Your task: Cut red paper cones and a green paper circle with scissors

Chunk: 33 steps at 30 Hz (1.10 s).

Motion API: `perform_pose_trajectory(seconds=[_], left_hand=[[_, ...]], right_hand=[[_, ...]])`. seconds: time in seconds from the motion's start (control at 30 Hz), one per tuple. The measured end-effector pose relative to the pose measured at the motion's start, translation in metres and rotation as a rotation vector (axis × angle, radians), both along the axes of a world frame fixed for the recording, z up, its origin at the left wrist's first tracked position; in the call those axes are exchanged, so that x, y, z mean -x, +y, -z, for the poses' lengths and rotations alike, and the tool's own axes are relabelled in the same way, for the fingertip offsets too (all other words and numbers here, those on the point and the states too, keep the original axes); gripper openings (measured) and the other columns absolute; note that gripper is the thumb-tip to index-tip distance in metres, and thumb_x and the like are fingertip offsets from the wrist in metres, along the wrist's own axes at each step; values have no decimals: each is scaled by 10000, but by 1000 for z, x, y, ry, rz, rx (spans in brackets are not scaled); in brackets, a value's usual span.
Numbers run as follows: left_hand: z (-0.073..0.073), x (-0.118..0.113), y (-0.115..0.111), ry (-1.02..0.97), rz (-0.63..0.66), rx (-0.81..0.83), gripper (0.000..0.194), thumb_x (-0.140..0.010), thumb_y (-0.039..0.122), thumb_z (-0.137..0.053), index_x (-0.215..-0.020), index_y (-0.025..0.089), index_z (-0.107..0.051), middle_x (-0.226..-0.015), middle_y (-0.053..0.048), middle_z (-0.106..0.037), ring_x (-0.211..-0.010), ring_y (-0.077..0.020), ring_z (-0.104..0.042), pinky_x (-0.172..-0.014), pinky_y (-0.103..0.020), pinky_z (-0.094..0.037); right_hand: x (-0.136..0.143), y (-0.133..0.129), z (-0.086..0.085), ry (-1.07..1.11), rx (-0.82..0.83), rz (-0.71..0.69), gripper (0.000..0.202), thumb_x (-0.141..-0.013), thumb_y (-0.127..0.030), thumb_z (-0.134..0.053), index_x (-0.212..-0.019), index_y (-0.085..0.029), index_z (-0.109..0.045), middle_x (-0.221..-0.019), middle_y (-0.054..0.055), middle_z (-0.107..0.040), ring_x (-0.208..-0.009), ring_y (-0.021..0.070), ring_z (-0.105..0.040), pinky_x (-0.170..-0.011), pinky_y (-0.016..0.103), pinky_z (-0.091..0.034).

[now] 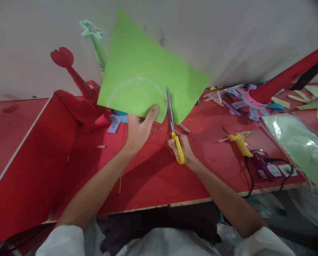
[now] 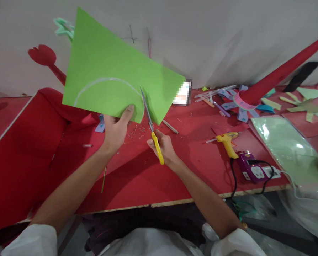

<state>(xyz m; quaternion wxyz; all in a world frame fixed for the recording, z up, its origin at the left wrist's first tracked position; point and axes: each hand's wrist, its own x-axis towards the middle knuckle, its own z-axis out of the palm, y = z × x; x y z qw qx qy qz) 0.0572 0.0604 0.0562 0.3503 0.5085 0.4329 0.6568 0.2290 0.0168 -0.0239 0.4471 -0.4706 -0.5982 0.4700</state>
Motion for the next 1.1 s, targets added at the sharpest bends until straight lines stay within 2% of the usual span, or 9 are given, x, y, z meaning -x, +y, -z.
perform_pose_trajectory(seconds=[0.1, 0.2, 0.33, 0.47, 0.6, 0.8, 1.1], left_hand=[[0, 1, 0, -1, 10, -45, 296, -870, 466, -907, -942, 246, -722, -901, -18, -771, -908, -181, -748, -831, -283, -647], [-1, 2, -1, 25, 15, -66, 243, -912, 441, -862, -893, 241, -726, -923, -17, -769, -878, -161, -719, -875, -284, -643], [-1, 2, 0, 52, 9, -74, 312, -914, 487, -854, -821, 241, -686, -817, -4, -704, -772, -157, -651, -768, -279, -617], [0, 4, 2, 39, 4, -53, 407, -902, 519, -864, -753, 243, -604, -664, 45, -522, -580, -120, -474, -555, -262, -473], [-3, 4, 1, 69, -2, -42, 522, -889, 566, -868, -688, 237, -516, -627, 53, -411, -545, -106, -337, -500, -266, -379], [-8, 4, -1, 72, 2, -35, 552, -882, 553, -876, -656, 230, -491, -600, 59, -359, -525, -94, -305, -473, -264, -332], [-5, 7, 0, 84, -11, -32, 564, -880, 602, -869, -669, 229, -502, -593, 55, -378, -512, -92, -324, -453, -264, -302]], right_hand=[[0, 0, 2, -6, 12, 5, 716, -828, -936, -690, -803, -271, -427, -666, -62, -375, -585, 118, -332, -505, 273, -314], [0, 0, 3, -18, 16, 2, 723, -829, -950, -676, -798, -270, -431, -656, -57, -374, -578, 120, -337, -499, 277, -317], [-1, 0, 3, -24, 9, 3, 715, -836, -940, -682, -796, -270, -434, -652, -55, -381, -571, 120, -342, -494, 276, -321], [-1, 0, 2, -37, 2, 3, 720, -830, -944, -681, -782, -270, -429, -653, -53, -384, -572, 121, -354, -487, 273, -324], [-1, 0, 1, -33, 0, 2, 727, -823, -948, -685, -774, -275, -414, -643, -57, -368, -555, 118, -353, -471, 273, -324], [-1, 0, 2, -35, 20, -2, 755, -798, -983, -679, -771, -274, -419, -606, -60, -400, -492, 117, -413, -442, 277, -345], [-1, -1, -1, -51, 18, -5, 779, -783, -1023, -642, -772, -274, -429, -574, -59, -432, -446, 124, -473, -417, 273, -360]])
